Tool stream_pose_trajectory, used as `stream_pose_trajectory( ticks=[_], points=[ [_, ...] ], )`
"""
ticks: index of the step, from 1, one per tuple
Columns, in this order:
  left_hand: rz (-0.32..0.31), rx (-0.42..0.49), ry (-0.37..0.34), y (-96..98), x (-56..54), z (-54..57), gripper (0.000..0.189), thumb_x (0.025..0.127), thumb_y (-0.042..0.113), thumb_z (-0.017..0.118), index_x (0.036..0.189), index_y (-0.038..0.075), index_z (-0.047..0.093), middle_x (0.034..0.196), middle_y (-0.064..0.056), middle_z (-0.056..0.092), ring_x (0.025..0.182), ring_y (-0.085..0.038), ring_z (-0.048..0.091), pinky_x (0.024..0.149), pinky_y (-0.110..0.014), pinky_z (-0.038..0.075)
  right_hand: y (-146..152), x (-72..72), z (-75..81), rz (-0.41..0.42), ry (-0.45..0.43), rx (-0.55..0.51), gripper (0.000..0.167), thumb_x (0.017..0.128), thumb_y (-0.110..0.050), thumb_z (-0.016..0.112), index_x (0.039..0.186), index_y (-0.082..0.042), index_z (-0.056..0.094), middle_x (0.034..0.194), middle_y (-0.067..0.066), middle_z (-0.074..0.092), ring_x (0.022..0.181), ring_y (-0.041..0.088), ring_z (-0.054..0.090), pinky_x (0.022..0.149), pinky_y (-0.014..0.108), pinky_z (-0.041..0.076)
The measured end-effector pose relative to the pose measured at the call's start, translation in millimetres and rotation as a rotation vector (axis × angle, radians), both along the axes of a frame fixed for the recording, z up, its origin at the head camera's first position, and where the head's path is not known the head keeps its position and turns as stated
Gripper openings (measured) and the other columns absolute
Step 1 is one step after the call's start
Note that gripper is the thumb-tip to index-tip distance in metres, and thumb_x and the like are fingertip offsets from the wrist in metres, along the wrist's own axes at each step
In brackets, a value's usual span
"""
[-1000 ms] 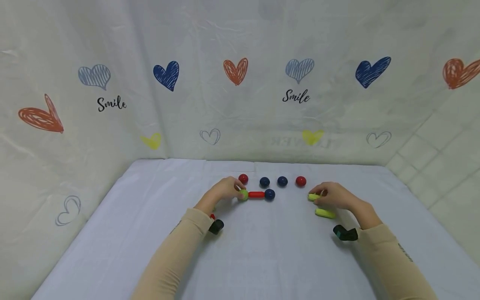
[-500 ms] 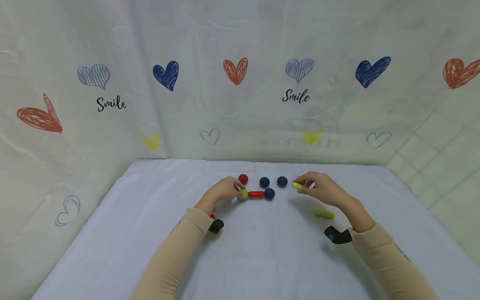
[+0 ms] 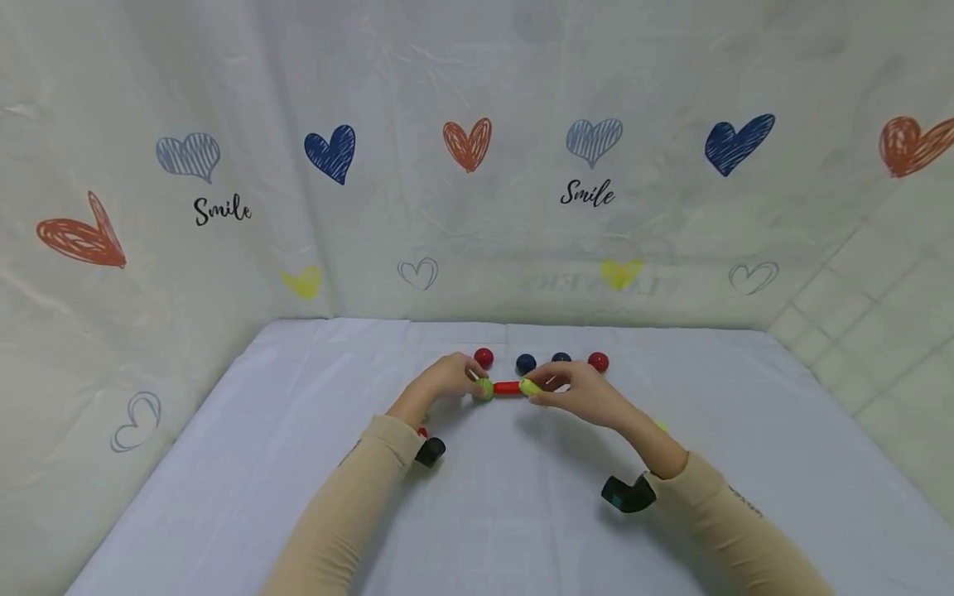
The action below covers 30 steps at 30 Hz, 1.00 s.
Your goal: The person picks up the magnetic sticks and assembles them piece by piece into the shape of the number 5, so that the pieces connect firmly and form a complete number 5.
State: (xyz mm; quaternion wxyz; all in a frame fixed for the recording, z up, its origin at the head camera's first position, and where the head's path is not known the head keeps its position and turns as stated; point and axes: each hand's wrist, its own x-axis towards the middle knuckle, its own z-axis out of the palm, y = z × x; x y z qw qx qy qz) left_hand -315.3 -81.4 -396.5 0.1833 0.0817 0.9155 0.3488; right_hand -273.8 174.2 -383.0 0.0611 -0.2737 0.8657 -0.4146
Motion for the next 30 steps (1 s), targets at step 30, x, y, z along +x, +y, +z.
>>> stream_pose_trajectory(
  ticks=[30],
  points=[
    [-0.033, 0.027, 0.005, -3.0, -0.2, 1.7, 0.028, 0.095, 0.015, 0.074, 0.121, 0.007, 0.074, 0.118, -0.008, 0.069, 0.093, -0.021, 0.063, 0.087, -0.034, 0.053, -63, -7.0, -53.4, -0.170, -0.448, -0.214, 0.040, 0.091, -0.018, 0.078, 0.125, -0.002, 0.065, 0.091, 0.003, 0.073, 0.060, 0.012, 0.054, 0.054, 0.022, 0.042]
  ],
)
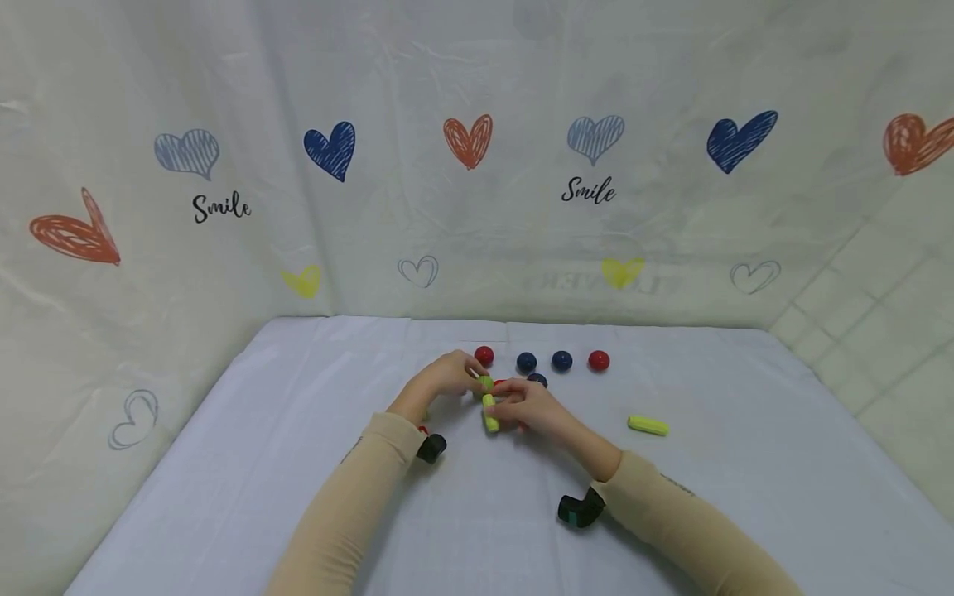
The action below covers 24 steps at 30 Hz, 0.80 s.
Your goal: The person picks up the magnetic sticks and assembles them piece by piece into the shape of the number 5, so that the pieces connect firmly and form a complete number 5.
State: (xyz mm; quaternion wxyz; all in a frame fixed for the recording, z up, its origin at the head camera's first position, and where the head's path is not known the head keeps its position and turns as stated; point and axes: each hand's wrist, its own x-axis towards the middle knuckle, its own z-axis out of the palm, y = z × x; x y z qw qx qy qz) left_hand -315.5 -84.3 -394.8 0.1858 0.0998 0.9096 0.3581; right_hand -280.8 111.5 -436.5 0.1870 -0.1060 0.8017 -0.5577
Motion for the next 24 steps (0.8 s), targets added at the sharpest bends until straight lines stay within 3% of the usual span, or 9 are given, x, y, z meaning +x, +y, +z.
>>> stream_pose_trajectory(
  ticks=[7, 12, 18, 24],
  points=[
    [-0.004, 0.001, -0.025, -1.9, -1.3, 2.4, 0.029, 0.095, 0.017, 0.074, 0.122, 0.007, 0.074, 0.119, -0.007, 0.069, 0.093, -0.023, 0.066, 0.088, -0.037, 0.052, -9, -3.8, -5.9, -0.079, -0.083, -0.070, 0.035, 0.091, -0.015, 0.079, 0.118, 0.000, 0.062, 0.096, 0.007, 0.075, 0.069, 0.013, 0.067, 0.054, 0.020, 0.043],
    [0.002, -0.021, -0.038, -2.9, -4.7, 1.7, 0.030, 0.096, 0.022, 0.073, 0.123, 0.009, 0.075, 0.115, -0.005, 0.070, 0.090, -0.021, 0.065, 0.086, -0.037, 0.048, -11, -6.4, -5.1, -0.107, -0.085, -0.083, 0.029, 0.092, -0.015, 0.078, 0.108, -0.002, 0.058, 0.093, 0.005, 0.073, 0.069, 0.013, 0.068, 0.054, 0.020, 0.044],
    [-0.007, -0.031, -0.035, -4.3, -9.3, -2.2, 0.030, 0.097, 0.024, 0.072, 0.123, 0.009, 0.075, 0.109, -0.003, 0.070, 0.087, -0.020, 0.062, 0.080, -0.034, 0.045, -12, -7.8, -5.4, -0.105, -0.084, -0.086, 0.020, 0.093, -0.015, 0.078, 0.095, -0.006, 0.060, 0.085, 0.002, 0.071, 0.066, 0.012, 0.067, 0.053, 0.019, 0.046],
    [-0.015, -0.024, -0.034, -5.1, -9.9, -3.5, 0.031, 0.096, 0.024, 0.072, 0.123, 0.008, 0.075, 0.107, -0.002, 0.070, 0.089, -0.020, 0.063, 0.084, -0.037, 0.046, -13, -7.2, -4.0, -0.099, -0.097, -0.089, 0.016, 0.093, -0.014, 0.077, 0.091, -0.006, 0.064, 0.083, 0.002, 0.071, 0.065, 0.011, 0.068, 0.052, 0.018, 0.047]
  ],
)
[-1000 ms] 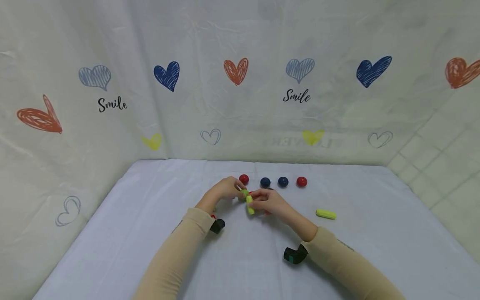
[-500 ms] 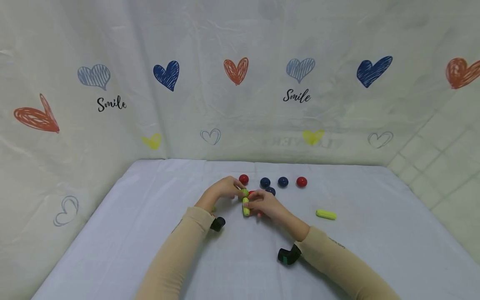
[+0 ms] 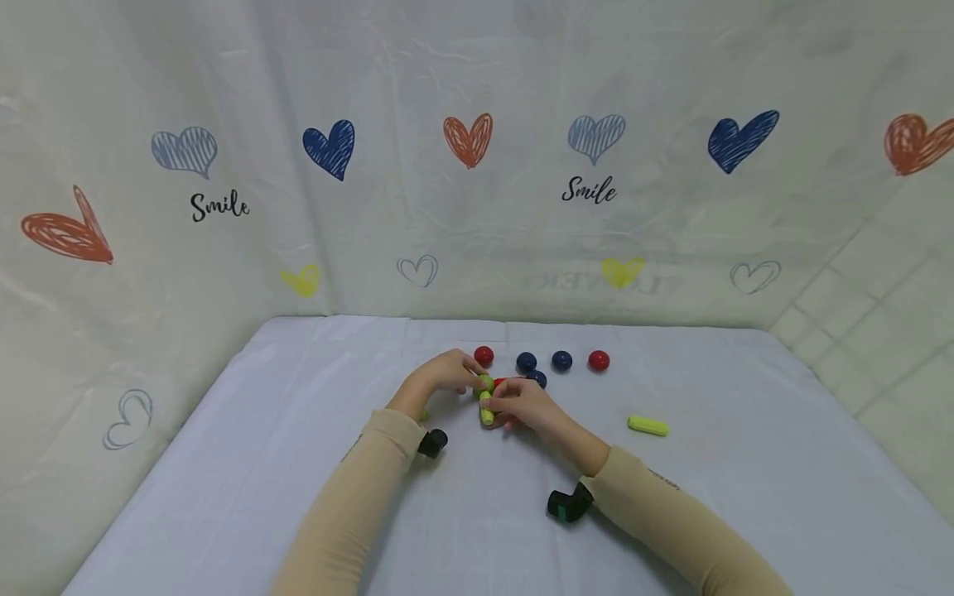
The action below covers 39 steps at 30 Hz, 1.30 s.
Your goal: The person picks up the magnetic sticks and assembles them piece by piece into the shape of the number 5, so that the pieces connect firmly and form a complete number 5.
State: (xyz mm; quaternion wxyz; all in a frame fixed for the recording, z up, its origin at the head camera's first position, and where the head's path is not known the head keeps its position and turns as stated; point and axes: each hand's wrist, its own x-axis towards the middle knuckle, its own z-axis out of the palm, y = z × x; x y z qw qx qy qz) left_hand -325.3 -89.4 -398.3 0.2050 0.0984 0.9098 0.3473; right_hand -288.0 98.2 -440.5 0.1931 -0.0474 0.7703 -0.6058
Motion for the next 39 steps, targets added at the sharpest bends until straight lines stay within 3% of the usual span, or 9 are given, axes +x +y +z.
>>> stream_pose_trajectory(
  ticks=[4, 7, 11, 14, 20, 25, 31, 39],
  points=[
    [-0.028, 0.006, 0.011, -2.3, 2.4, 2.7, 0.030, 0.096, 0.023, 0.071, 0.121, 0.008, 0.075, 0.100, -0.001, 0.070, 0.086, -0.019, 0.063, 0.085, -0.037, 0.047, -1, 1.1, 1.9, 0.019, -0.014, -0.009, 0.015, 0.094, -0.014, 0.076, 0.090, -0.006, 0.064, 0.081, 0.003, 0.071, 0.064, 0.011, 0.069, 0.053, 0.018, 0.049],
    [-0.029, 0.011, 0.008, -2.3, 3.8, 3.7, 0.030, 0.096, 0.023, 0.071, 0.121, 0.008, 0.075, 0.098, -0.001, 0.070, 0.085, -0.019, 0.062, 0.084, -0.037, 0.047, 2, -0.1, 3.4, 0.085, 0.004, 0.005, 0.016, 0.096, -0.016, 0.074, 0.093, -0.004, 0.063, 0.083, 0.004, 0.071, 0.066, 0.014, 0.070, 0.057, 0.020, 0.052],
    [-0.003, 0.013, 0.007, -0.9, 4.5, 1.4, 0.031, 0.096, 0.023, 0.072, 0.123, 0.009, 0.074, 0.104, -0.002, 0.071, 0.088, -0.020, 0.063, 0.086, -0.038, 0.047, 11, -3.3, 12.4, 0.210, 0.106, 0.126, 0.019, 0.099, -0.021, 0.071, 0.100, -0.003, 0.063, 0.091, 0.008, 0.070, 0.071, 0.020, 0.071, 0.064, 0.027, 0.057],
    [0.000, 0.015, 0.006, -1.5, 2.0, -2.2, 0.031, 0.096, 0.024, 0.072, 0.123, 0.010, 0.074, 0.105, 0.000, 0.070, 0.087, -0.019, 0.063, 0.085, -0.036, 0.047, 19, -6.3, 21.4, 0.247, 0.205, 0.219, 0.017, 0.099, -0.021, 0.071, 0.103, -0.004, 0.066, 0.092, 0.010, 0.070, 0.072, 0.022, 0.070, 0.065, 0.031, 0.058],
    [0.003, 0.016, 0.015, -1.0, 3.0, -1.8, 0.032, 0.097, 0.022, 0.072, 0.126, 0.008, 0.073, 0.104, -0.002, 0.068, 0.083, -0.017, 0.060, 0.081, -0.033, 0.044, 38, -10.7, 33.7, 0.158, 0.377, 0.325, 0.021, 0.097, -0.016, 0.072, 0.112, -0.003, 0.068, 0.083, 0.011, 0.068, 0.065, 0.024, 0.063, 0.059, 0.031, 0.052],
    [-0.008, 0.019, 0.017, -1.8, 0.1, -3.0, 0.033, 0.097, 0.022, 0.072, 0.126, 0.008, 0.073, 0.096, -0.002, 0.065, 0.077, -0.015, 0.056, 0.075, -0.030, 0.041, 58, -19.3, 37.2, 0.039, 0.440, 0.423, 0.033, 0.097, -0.017, 0.072, 0.125, -0.001, 0.063, 0.081, 0.013, 0.066, 0.066, 0.026, 0.060, 0.059, 0.031, 0.047],
    [-0.014, 0.022, 0.008, -2.3, -1.0, -3.9, 0.033, 0.096, 0.022, 0.073, 0.126, 0.008, 0.073, 0.100, -0.002, 0.066, 0.079, -0.016, 0.057, 0.075, -0.030, 0.042, 87, -35.7, 30.4, -0.013, 0.401, 0.525, 0.047, 0.100, -0.023, 0.068, 0.139, 0.000, 0.054, 0.082, 0.011, 0.064, 0.066, 0.020, 0.059, 0.061, 0.033, 0.047],
    [-0.018, 0.018, 0.008, -2.5, -1.0, -2.7, 0.033, 0.097, 0.022, 0.072, 0.126, 0.008, 0.073, 0.105, -0.003, 0.067, 0.081, -0.017, 0.059, 0.074, -0.029, 0.043, 104, -46.3, 25.8, -0.012, 0.332, 0.614, 0.051, 0.100, -0.024, 0.065, 0.142, 0.000, 0.049, 0.087, 0.011, 0.065, 0.067, 0.019, 0.059, 0.063, 0.033, 0.047]
  ],
)
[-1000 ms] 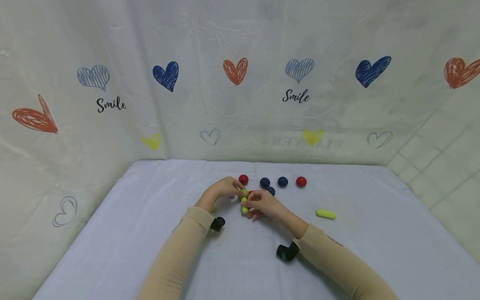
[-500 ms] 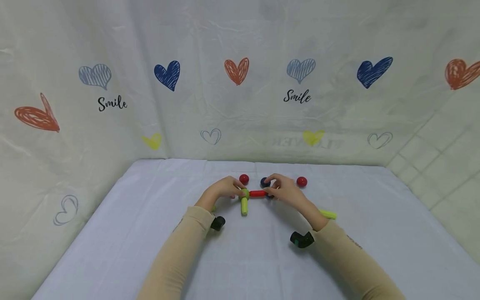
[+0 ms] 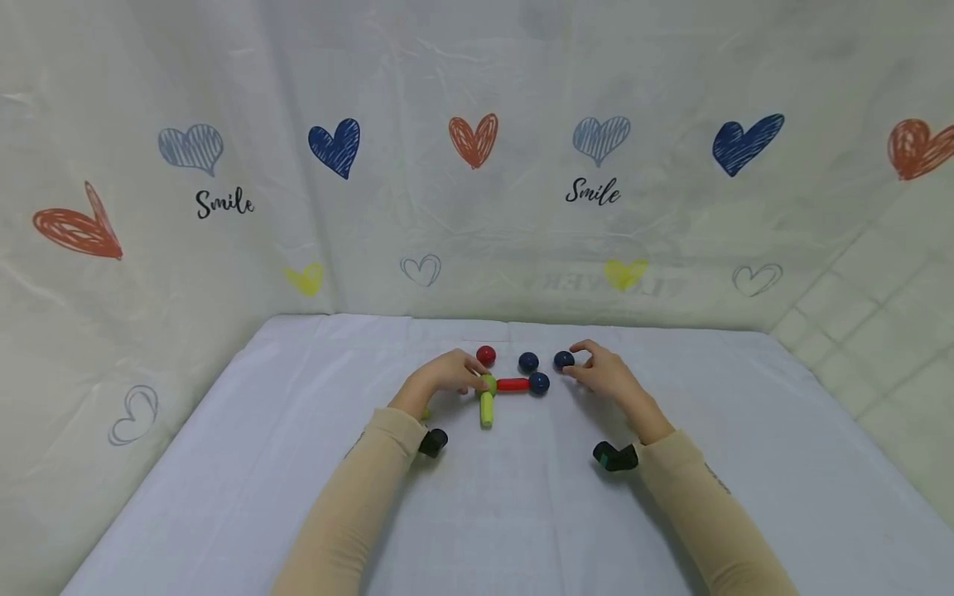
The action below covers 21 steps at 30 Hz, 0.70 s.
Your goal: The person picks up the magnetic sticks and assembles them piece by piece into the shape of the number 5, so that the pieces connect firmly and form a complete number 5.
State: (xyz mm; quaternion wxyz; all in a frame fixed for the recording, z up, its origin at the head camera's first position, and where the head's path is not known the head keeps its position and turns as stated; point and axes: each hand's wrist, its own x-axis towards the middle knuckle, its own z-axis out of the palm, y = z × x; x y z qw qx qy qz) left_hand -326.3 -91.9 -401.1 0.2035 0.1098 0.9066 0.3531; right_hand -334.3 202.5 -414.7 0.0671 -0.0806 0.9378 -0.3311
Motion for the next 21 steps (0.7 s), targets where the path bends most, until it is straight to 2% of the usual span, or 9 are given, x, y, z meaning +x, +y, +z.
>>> stream_pose_trajectory(
  ticks=[6, 11, 16, 21],
  points=[
    [0.001, -0.002, -0.004, 0.5, 0.4, 0.9, 0.033, 0.097, 0.022, 0.072, 0.127, 0.008, 0.073, 0.104, -0.003, 0.067, 0.079, -0.017, 0.057, 0.073, -0.029, 0.042, -4, -3.5, -2.8, 0.015, -0.032, 0.025, 0.050, 0.101, -0.022, 0.065, 0.142, -0.001, 0.048, 0.085, 0.009, 0.063, 0.067, 0.018, 0.056, 0.063, 0.032, 0.046],
    [0.001, -0.003, -0.013, 1.2, 0.0, 1.5, 0.033, 0.097, 0.022, 0.072, 0.127, 0.008, 0.072, 0.107, -0.003, 0.067, 0.081, -0.017, 0.058, 0.074, -0.029, 0.042, -9, -8.0, -4.1, 0.002, -0.031, 0.041, 0.048, 0.100, -0.022, 0.067, 0.140, -0.003, 0.049, 0.089, 0.011, 0.063, 0.070, 0.020, 0.057, 0.065, 0.033, 0.047],
    [0.001, 0.002, -0.014, 1.2, -0.2, 0.9, 0.033, 0.097, 0.021, 0.072, 0.127, 0.008, 0.072, 0.104, -0.003, 0.067, 0.080, -0.017, 0.058, 0.074, -0.029, 0.041, -11, -8.7, -4.0, -0.020, -0.014, 0.048, 0.047, 0.100, -0.024, 0.067, 0.138, -0.002, 0.050, 0.093, 0.013, 0.064, 0.074, 0.022, 0.058, 0.068, 0.035, 0.048],
    [0.002, 0.006, -0.024, -0.2, -0.6, 0.6, 0.033, 0.097, 0.021, 0.072, 0.127, 0.008, 0.073, 0.103, -0.003, 0.066, 0.081, -0.018, 0.057, 0.075, -0.030, 0.042, -11, -2.4, 2.8, -0.009, 0.036, 0.042, 0.049, 0.101, -0.028, 0.067, 0.138, -0.001, 0.050, 0.094, 0.013, 0.066, 0.071, 0.021, 0.059, 0.066, 0.034, 0.048]
  ],
)
